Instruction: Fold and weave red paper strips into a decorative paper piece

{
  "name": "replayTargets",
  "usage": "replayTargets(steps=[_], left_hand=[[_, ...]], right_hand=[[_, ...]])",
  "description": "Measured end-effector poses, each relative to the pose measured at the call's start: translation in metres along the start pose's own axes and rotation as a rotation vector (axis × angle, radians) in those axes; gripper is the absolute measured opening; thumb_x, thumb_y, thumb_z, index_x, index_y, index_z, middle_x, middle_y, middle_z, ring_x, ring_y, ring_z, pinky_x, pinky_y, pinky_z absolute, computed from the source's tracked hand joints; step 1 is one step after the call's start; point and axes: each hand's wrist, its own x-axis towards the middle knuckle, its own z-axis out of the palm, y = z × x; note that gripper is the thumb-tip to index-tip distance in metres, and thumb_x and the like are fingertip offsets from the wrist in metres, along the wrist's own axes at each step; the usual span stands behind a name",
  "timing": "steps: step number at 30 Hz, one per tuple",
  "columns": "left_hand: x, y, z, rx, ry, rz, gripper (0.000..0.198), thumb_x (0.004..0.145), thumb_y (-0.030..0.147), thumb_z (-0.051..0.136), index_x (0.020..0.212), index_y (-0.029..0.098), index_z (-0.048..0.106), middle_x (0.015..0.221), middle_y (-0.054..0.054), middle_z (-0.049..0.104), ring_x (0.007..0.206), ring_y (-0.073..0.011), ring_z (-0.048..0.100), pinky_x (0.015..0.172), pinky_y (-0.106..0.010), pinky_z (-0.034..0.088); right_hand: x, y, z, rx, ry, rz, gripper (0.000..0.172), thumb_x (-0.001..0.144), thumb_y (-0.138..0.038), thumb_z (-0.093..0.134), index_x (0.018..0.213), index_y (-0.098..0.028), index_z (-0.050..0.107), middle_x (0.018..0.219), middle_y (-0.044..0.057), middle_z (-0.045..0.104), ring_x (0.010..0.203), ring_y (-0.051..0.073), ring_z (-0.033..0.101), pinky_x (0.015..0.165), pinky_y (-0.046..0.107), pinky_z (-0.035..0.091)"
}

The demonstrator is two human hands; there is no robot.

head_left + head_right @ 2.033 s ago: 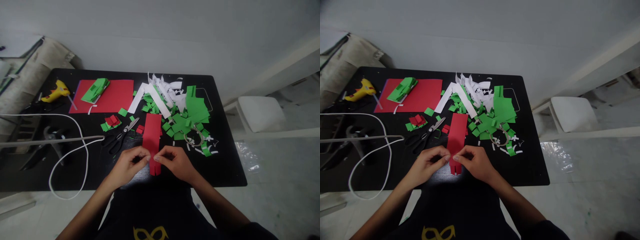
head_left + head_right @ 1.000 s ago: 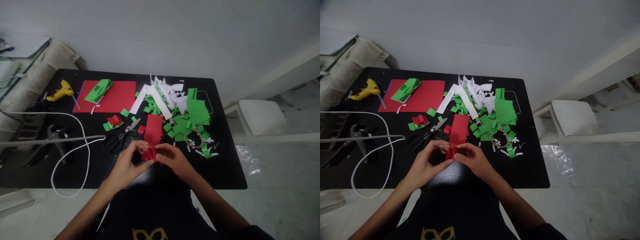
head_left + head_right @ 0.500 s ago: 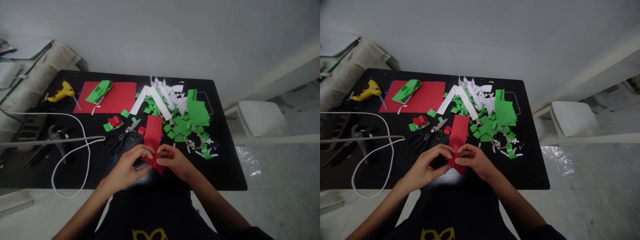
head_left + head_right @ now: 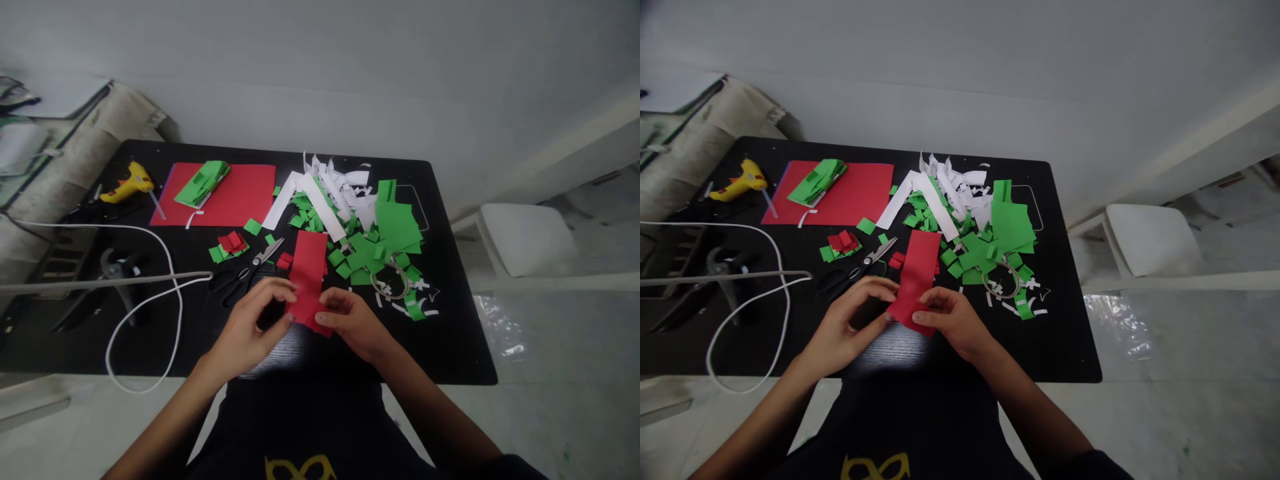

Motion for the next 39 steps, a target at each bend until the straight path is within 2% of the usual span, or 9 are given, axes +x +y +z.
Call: replayTargets(steps=[3, 6, 11, 19, 24, 29, 33, 36, 39], left_hand=[[-0.002, -0.017, -0.01, 0.153, 0.14, -0.132, 0.011, 0.1, 0.029, 0.061, 0.109, 0.023, 0.064, 0.112, -0.006, 0.071, 0.102, -0.0219, 0.068, 0.092, -0.035, 0.053], [-0.005, -0.037, -0.025, 0.448, 0.199, -0.255, 0.02, 0.099, 0.036, 0.057, 0.109, 0.021, 0.064, 0.11, -0.009, 0.07, 0.101, -0.0277, 0.068, 0.092, -0.041, 0.054], [-0.011, -0.058, -0.041, 0.815, 0.127, -0.344, 0.029, 0.092, 0.031, 0.055, 0.114, 0.014, 0.062, 0.114, -0.018, 0.068, 0.109, -0.037, 0.066, 0.099, -0.049, 0.054], [-0.002, -0.056, -0.046, 1.012, -0.029, -0.392, 0.036, 0.098, 0.036, 0.053, 0.12, 0.009, 0.063, 0.112, -0.02, 0.069, 0.102, -0.0378, 0.07, 0.094, -0.048, 0.055], [0.003, -0.047, -0.051, 0.958, -0.099, -0.448, 0.035, 0.101, 0.041, 0.046, 0.114, 0.013, 0.064, 0.111, -0.017, 0.072, 0.099, -0.0369, 0.073, 0.082, -0.046, 0.057], [-0.007, -0.039, -0.059, 0.81, -0.103, -0.51, 0.044, 0.101, 0.05, 0.041, 0.12, 0.014, 0.058, 0.112, -0.019, 0.074, 0.097, -0.039, 0.074, 0.079, -0.047, 0.056], [-0.02, -0.033, -0.06, 0.444, -0.094, -0.46, 0.046, 0.1, 0.059, 0.044, 0.12, 0.019, 0.055, 0.11, -0.013, 0.074, 0.094, -0.0305, 0.074, 0.083, -0.041, 0.056], [-0.026, -0.026, -0.055, 0.189, -0.087, -0.391, 0.038, 0.097, 0.057, 0.056, 0.113, 0.022, 0.057, 0.1, -0.005, 0.07, 0.089, -0.0227, 0.069, 0.08, -0.032, 0.055], [-0.028, -0.02, -0.051, 0.087, -0.104, -0.385, 0.037, 0.089, 0.054, 0.07, 0.105, 0.022, 0.06, 0.09, -0.001, 0.065, 0.083, -0.0195, 0.065, 0.075, -0.028, 0.054]], right_hand=[[0.001, 0.0, -0.001, 0.025, 0.02, -0.041, 0.034, 0.06, -0.023, 0.1, 0.081, -0.023, 0.074, 0.084, -0.004, 0.074, 0.075, 0.013, 0.069, 0.078, 0.027, 0.057], [0.002, -0.001, -0.002, 0.046, 0.001, -0.087, 0.031, 0.062, -0.02, 0.099, 0.08, -0.023, 0.074, 0.083, -0.004, 0.075, 0.075, 0.012, 0.07, 0.076, 0.026, 0.057], [0.004, -0.003, -0.004, 0.076, -0.055, -0.157, 0.029, 0.066, -0.018, 0.098, 0.081, -0.023, 0.074, 0.081, -0.006, 0.075, 0.073, 0.01, 0.071, 0.074, 0.022, 0.057], [0.004, -0.002, -0.006, 0.073, -0.103, -0.215, 0.028, 0.07, -0.017, 0.097, 0.087, -0.025, 0.075, 0.085, -0.006, 0.077, 0.078, 0.011, 0.075, 0.078, 0.024, 0.062], [0.003, -0.002, -0.007, 0.095, -0.088, -0.221, 0.028, 0.069, -0.017, 0.097, 0.086, -0.025, 0.077, 0.084, -0.007, 0.079, 0.078, 0.011, 0.077, 0.079, 0.023, 0.061], [0.003, -0.004, -0.008, 0.094, -0.086, -0.232, 0.026, 0.071, -0.019, 0.097, 0.085, -0.025, 0.076, 0.085, -0.006, 0.081, 0.081, 0.013, 0.079, 0.084, 0.028, 0.062], [0.004, -0.008, -0.008, 0.116, -0.105, -0.242, 0.026, 0.072, -0.02, 0.096, 0.086, -0.026, 0.075, 0.086, -0.006, 0.081, 0.081, 0.014, 0.079, 0.084, 0.029, 0.063], [0.005, -0.012, -0.008, 0.128, -0.127, -0.244, 0.026, 0.074, -0.02, 0.096, 0.086, -0.026, 0.074, 0.086, -0.007, 0.08, 0.08, 0.013, 0.079, 0.084, 0.03, 0.064], [0.004, -0.014, -0.008, 0.128, -0.122, -0.251, 0.027, 0.073, -0.022, 0.096, 0.085, -0.025, 0.073, 0.086, -0.006, 0.08, 0.081, 0.014, 0.079, 0.085, 0.032, 0.065]])
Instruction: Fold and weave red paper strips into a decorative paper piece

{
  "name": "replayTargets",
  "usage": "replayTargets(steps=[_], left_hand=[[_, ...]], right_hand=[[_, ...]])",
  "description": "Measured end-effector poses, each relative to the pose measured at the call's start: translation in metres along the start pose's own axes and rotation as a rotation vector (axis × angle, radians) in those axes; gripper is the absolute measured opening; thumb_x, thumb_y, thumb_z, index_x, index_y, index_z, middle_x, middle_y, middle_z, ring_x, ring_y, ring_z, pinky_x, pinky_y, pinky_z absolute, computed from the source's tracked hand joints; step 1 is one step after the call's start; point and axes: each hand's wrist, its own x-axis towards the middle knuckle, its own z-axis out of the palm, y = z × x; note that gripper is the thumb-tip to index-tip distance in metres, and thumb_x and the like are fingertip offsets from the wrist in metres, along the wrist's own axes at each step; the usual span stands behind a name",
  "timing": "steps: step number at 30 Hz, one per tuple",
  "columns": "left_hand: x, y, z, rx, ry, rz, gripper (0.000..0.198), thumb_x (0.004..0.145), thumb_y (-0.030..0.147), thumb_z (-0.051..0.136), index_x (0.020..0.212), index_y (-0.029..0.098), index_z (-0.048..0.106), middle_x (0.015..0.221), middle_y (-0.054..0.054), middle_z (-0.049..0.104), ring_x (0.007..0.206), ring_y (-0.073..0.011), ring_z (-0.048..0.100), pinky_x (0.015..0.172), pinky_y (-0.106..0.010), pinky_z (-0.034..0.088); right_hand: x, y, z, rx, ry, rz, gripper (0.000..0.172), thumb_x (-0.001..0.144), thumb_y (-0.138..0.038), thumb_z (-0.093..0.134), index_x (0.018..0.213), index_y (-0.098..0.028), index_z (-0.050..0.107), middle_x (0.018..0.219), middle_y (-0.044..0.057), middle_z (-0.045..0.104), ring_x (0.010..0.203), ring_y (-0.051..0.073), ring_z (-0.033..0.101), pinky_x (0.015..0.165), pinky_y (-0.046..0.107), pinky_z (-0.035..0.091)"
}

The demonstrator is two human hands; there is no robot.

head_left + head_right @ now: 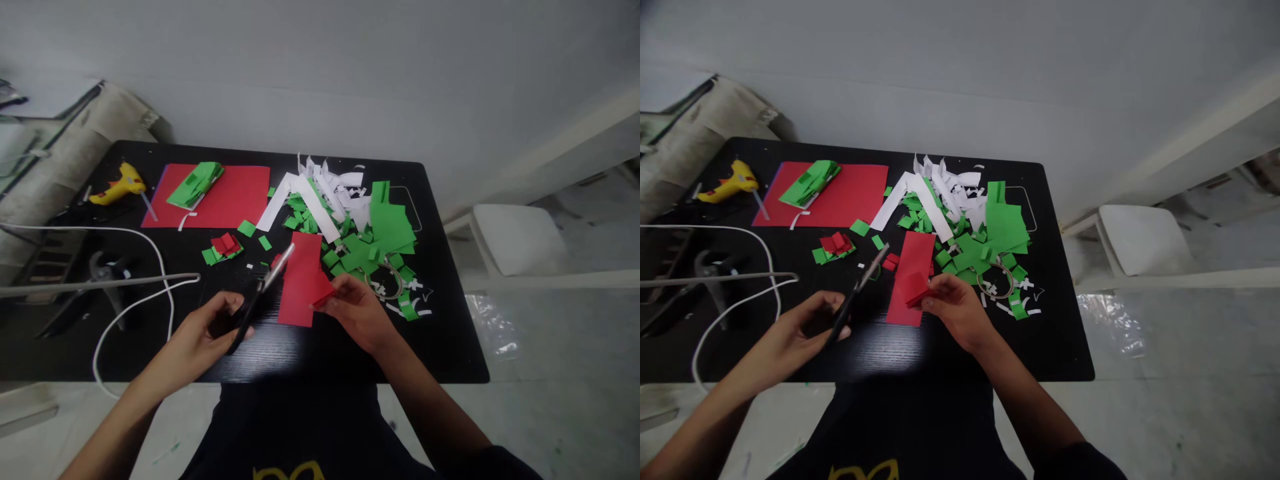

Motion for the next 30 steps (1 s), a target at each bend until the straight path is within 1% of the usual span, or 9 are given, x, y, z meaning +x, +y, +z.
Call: replayTargets(steps=[3, 4, 5, 8, 10, 14, 18, 22, 30], left_hand=[[-0.004, 0.004, -0.002, 0.045, -0.146, 0.05, 0.052, 0.07, 0.054, 0.084, 0.105, 0.022, 0.062, 0.1, -0.003, 0.067, 0.088, -0.0231, 0.066, 0.075, -0.03, 0.054], [-0.005, 0.005, -0.003, 0.069, -0.183, 0.067, 0.052, 0.068, 0.053, 0.085, 0.104, 0.022, 0.062, 0.101, -0.004, 0.068, 0.089, -0.0239, 0.066, 0.075, -0.03, 0.054], [-0.006, 0.006, -0.004, 0.095, -0.205, 0.078, 0.048, 0.07, 0.053, 0.083, 0.102, 0.023, 0.062, 0.1, -0.003, 0.067, 0.087, -0.0235, 0.065, 0.073, -0.031, 0.053], [-0.009, 0.009, -0.003, 0.157, -0.226, 0.073, 0.027, 0.087, 0.047, 0.069, 0.092, 0.022, 0.062, 0.087, -0.001, 0.064, 0.074, -0.0185, 0.061, 0.067, -0.028, 0.048], [-0.009, 0.012, -0.001, 0.18, -0.243, 0.073, 0.027, 0.092, 0.046, 0.065, 0.083, 0.021, 0.059, 0.08, 0.001, 0.06, 0.068, -0.0158, 0.057, 0.063, -0.027, 0.045], [-0.007, 0.017, 0.006, 0.213, -0.264, 0.116, 0.034, 0.093, 0.046, 0.066, 0.073, 0.02, 0.053, 0.073, 0.003, 0.055, 0.062, -0.0129, 0.052, 0.058, -0.025, 0.039], [-0.005, 0.023, 0.011, 0.224, -0.25, 0.198, 0.032, 0.095, 0.043, 0.064, 0.075, 0.02, 0.055, 0.072, 0.003, 0.055, 0.061, -0.0121, 0.052, 0.057, -0.025, 0.039], [-0.003, 0.028, 0.013, 0.211, -0.24, 0.247, 0.029, 0.095, 0.04, 0.064, 0.076, 0.02, 0.055, 0.073, 0.003, 0.056, 0.06, -0.0118, 0.052, 0.056, -0.025, 0.04], [0.0, 0.032, 0.018, 0.212, -0.225, 0.26, 0.025, 0.094, 0.035, 0.066, 0.077, 0.021, 0.055, 0.074, 0.003, 0.056, 0.06, -0.0122, 0.054, 0.056, -0.025, 0.041]], right_hand=[[0.0, -0.001, 0.0, 0.002, 0.005, -0.009, 0.027, 0.073, -0.022, 0.097, 0.086, -0.024, 0.073, 0.086, -0.006, 0.08, 0.081, 0.014, 0.079, 0.084, 0.03, 0.065], [0.0, -0.002, 0.001, 0.006, 0.001, -0.011, 0.027, 0.074, -0.022, 0.096, 0.087, -0.024, 0.073, 0.086, -0.006, 0.08, 0.08, 0.013, 0.079, 0.083, 0.029, 0.065], [0.0, -0.002, 0.001, 0.013, -0.005, -0.017, 0.026, 0.074, -0.022, 0.096, 0.088, -0.025, 0.074, 0.086, -0.006, 0.08, 0.08, 0.013, 0.079, 0.082, 0.028, 0.065], [0.001, -0.004, 0.001, 0.032, -0.025, -0.034, 0.025, 0.075, -0.021, 0.096, 0.089, -0.025, 0.075, 0.085, -0.007, 0.08, 0.08, 0.011, 0.079, 0.081, 0.025, 0.064], [0.002, -0.005, 0.001, 0.026, -0.022, -0.046, 0.026, 0.075, -0.022, 0.096, 0.089, -0.025, 0.074, 0.085, -0.007, 0.079, 0.079, 0.011, 0.078, 0.08, 0.023, 0.064], [0.003, -0.006, 0.002, -0.01, 0.004, -0.058, 0.029, 0.074, -0.024, 0.096, 0.089, -0.026, 0.072, 0.084, -0.007, 0.078, 0.077, 0.012, 0.076, 0.079, 0.026, 0.063], [0.002, -0.007, 0.006, -0.041, 0.003, -0.053, 0.027, 0.076, -0.024, 0.094, 0.088, -0.027, 0.071, 0.082, -0.006, 0.078, 0.07, 0.014, 0.074, 0.076, 0.031, 0.063], [0.001, -0.006, 0.007, -0.068, 0.035, -0.052, 0.03, 0.073, -0.025, 0.096, 0.086, -0.026, 0.07, 0.082, -0.006, 0.075, 0.072, 0.013, 0.073, 0.079, 0.029, 0.063], [0.0, -0.004, 0.006, -0.121, 0.077, -0.069, 0.028, 0.071, -0.025, 0.097, 0.084, -0.025, 0.072, 0.083, -0.005, 0.074, 0.074, 0.012, 0.071, 0.079, 0.027, 0.062]])
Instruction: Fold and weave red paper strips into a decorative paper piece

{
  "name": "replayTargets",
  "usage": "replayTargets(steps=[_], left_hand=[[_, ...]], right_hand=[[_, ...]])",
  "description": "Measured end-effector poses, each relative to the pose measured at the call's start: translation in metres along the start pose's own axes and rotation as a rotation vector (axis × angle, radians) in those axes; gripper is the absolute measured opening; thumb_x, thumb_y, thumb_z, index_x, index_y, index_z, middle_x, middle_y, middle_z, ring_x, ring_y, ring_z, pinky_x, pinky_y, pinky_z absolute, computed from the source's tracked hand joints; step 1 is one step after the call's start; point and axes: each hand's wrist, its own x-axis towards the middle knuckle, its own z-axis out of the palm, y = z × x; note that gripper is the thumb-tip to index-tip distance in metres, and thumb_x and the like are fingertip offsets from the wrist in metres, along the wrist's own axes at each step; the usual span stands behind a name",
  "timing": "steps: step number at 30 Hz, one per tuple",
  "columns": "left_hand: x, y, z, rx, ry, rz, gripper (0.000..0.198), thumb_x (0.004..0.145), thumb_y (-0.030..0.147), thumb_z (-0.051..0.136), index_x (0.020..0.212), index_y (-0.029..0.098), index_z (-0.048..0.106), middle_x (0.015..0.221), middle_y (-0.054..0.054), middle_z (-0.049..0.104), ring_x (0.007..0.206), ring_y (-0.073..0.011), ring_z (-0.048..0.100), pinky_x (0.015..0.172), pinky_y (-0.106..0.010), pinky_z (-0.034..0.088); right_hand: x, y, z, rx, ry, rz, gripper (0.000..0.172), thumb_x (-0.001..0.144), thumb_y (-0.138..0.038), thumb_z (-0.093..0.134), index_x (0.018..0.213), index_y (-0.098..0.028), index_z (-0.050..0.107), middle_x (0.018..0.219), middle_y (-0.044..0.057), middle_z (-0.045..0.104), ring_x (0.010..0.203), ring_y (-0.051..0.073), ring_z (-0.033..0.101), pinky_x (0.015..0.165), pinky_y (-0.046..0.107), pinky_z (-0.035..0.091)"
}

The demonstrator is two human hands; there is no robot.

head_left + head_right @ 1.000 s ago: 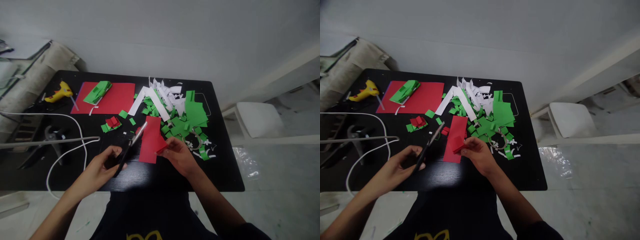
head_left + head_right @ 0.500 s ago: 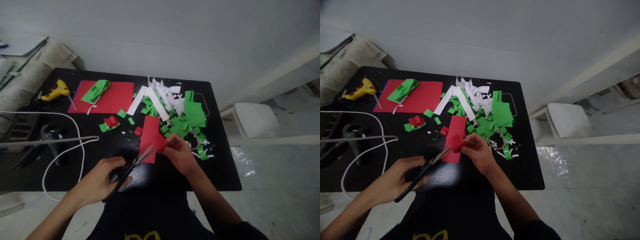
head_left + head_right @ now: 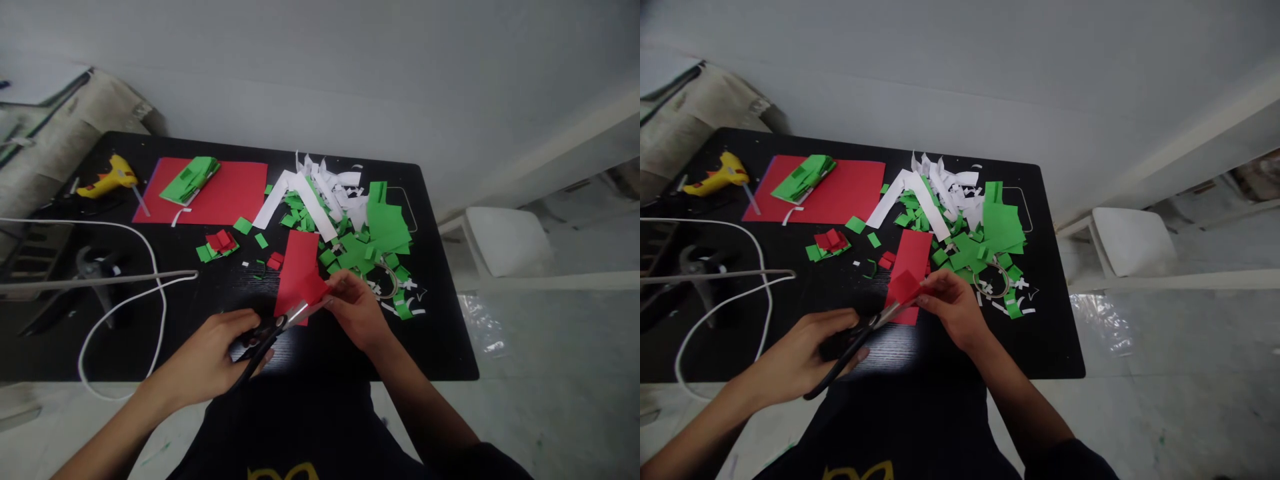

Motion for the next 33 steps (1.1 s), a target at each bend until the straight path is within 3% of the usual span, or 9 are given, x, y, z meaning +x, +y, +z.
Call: replayTargets(steps=[12, 21, 33], left_hand=[[0.0, -0.003, 0.005, 0.002, 0.005, -0.018, 0.021, 0.091, 0.029, 0.065, 0.075, 0.02, 0.054, 0.072, 0.003, 0.057, 0.059, -0.0123, 0.054, 0.056, -0.026, 0.04], [0.003, -0.002, 0.008, -0.018, 0.008, -0.014, 0.028, 0.097, 0.038, 0.063, 0.076, 0.02, 0.057, 0.072, 0.002, 0.057, 0.059, -0.0118, 0.054, 0.055, -0.025, 0.04], [0.004, -0.003, 0.011, -0.089, -0.022, -0.034, 0.019, 0.093, 0.028, 0.065, 0.076, 0.02, 0.06, 0.072, 0.003, 0.058, 0.057, -0.0106, 0.051, 0.054, -0.024, 0.039]], right_hand=[[-0.001, 0.002, -0.001, -0.092, 0.091, -0.072, 0.024, 0.072, -0.021, 0.095, 0.086, -0.026, 0.075, 0.085, -0.004, 0.077, 0.078, 0.013, 0.073, 0.082, 0.028, 0.063], [-0.002, 0.004, -0.001, -0.096, 0.099, -0.074, 0.025, 0.073, -0.024, 0.095, 0.088, -0.027, 0.076, 0.09, -0.004, 0.075, 0.082, 0.014, 0.072, 0.087, 0.031, 0.063], [0.0, 0.004, -0.002, -0.057, 0.093, -0.058, 0.029, 0.069, -0.026, 0.098, 0.084, -0.026, 0.073, 0.088, -0.003, 0.075, 0.08, 0.015, 0.071, 0.085, 0.032, 0.063]])
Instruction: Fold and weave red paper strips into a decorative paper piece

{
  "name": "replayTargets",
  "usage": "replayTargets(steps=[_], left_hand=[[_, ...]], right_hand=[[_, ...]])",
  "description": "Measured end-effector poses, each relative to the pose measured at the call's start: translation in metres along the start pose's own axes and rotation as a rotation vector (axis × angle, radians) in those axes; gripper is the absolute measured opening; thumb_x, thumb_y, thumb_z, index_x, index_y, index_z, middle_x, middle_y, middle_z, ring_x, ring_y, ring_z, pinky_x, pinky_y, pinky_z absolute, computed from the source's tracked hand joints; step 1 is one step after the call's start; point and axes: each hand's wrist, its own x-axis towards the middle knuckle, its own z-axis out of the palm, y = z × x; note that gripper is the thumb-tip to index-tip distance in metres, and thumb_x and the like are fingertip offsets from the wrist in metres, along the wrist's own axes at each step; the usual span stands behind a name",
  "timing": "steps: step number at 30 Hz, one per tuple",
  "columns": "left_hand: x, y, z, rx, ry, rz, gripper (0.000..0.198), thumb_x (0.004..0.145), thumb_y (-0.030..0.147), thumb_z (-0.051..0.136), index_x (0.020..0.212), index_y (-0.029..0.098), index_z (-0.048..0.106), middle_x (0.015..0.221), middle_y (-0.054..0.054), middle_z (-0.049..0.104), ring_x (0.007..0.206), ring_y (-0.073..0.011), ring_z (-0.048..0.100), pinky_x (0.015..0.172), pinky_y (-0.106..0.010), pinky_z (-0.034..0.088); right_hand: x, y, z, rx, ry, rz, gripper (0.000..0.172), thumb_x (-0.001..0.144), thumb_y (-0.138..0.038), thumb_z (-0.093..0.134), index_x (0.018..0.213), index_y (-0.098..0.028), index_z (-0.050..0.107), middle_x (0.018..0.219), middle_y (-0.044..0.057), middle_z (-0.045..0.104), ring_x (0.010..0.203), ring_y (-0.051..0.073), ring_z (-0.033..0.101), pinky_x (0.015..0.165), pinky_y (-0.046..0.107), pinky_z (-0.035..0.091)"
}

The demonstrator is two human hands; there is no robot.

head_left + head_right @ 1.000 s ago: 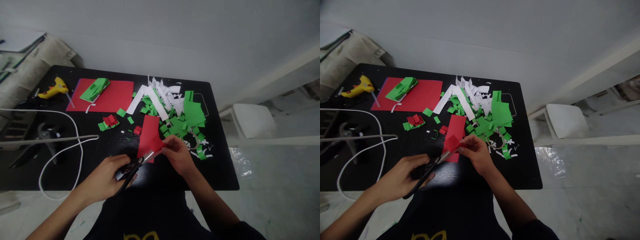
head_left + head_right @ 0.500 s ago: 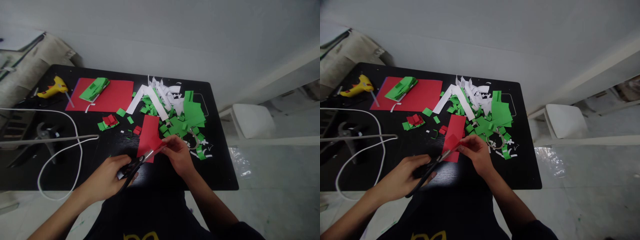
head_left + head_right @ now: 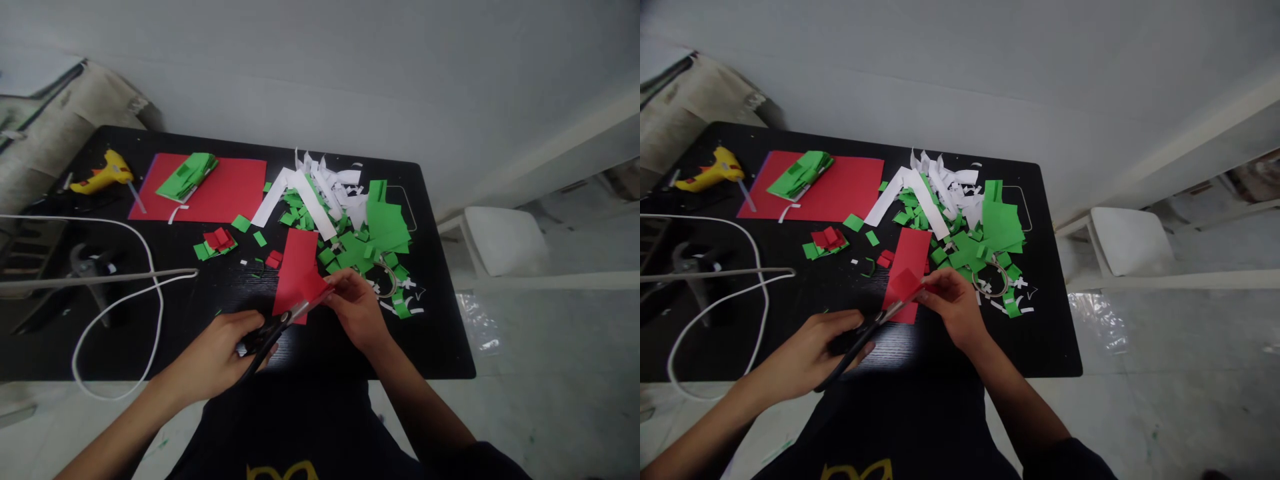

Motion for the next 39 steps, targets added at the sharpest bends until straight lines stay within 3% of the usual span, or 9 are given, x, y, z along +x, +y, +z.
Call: replayTargets(steps=[9, 17, 24, 39], left_hand=[[0.001, 0.001, 0.0, -0.025, -0.019, 0.0, 0.03, 0.098, 0.039, 0.062, 0.075, 0.02, 0.059, 0.072, 0.002, 0.057, 0.057, -0.0105, 0.05, 0.053, -0.024, 0.04], [0.001, 0.003, -0.002, -0.034, -0.018, 0.005, 0.03, 0.098, 0.038, 0.062, 0.074, 0.02, 0.058, 0.07, 0.003, 0.056, 0.057, -0.0101, 0.05, 0.053, -0.023, 0.039], [0.0, -0.001, 0.0, -0.029, 0.002, 0.023, 0.029, 0.096, 0.036, 0.063, 0.073, 0.019, 0.057, 0.068, 0.004, 0.054, 0.056, -0.0096, 0.047, 0.053, -0.022, 0.038], [-0.002, -0.002, 0.001, -0.054, -0.017, -0.008, 0.021, 0.093, 0.027, 0.065, 0.074, 0.019, 0.058, 0.071, 0.004, 0.055, 0.057, -0.0092, 0.047, 0.053, -0.021, 0.037]], right_hand=[[0.0, 0.001, -0.001, -0.021, -0.022, -0.01, 0.025, 0.073, -0.025, 0.096, 0.087, -0.028, 0.075, 0.091, -0.003, 0.076, 0.082, 0.015, 0.071, 0.086, 0.032, 0.062], [-0.007, -0.011, 0.007, -0.146, -0.017, -0.14, 0.019, 0.081, -0.024, 0.09, 0.093, -0.028, 0.077, 0.104, 0.001, 0.078, 0.102, 0.02, 0.073, 0.097, 0.036, 0.06], [-0.005, -0.006, 0.004, -0.107, -0.011, -0.111, 0.021, 0.078, -0.026, 0.093, 0.092, -0.028, 0.077, 0.095, -0.002, 0.078, 0.089, 0.015, 0.074, 0.088, 0.029, 0.062], [-0.003, 0.001, 0.001, -0.09, 0.012, -0.077, 0.022, 0.075, -0.025, 0.094, 0.089, -0.027, 0.076, 0.091, -0.003, 0.078, 0.084, 0.014, 0.074, 0.086, 0.029, 0.063]])
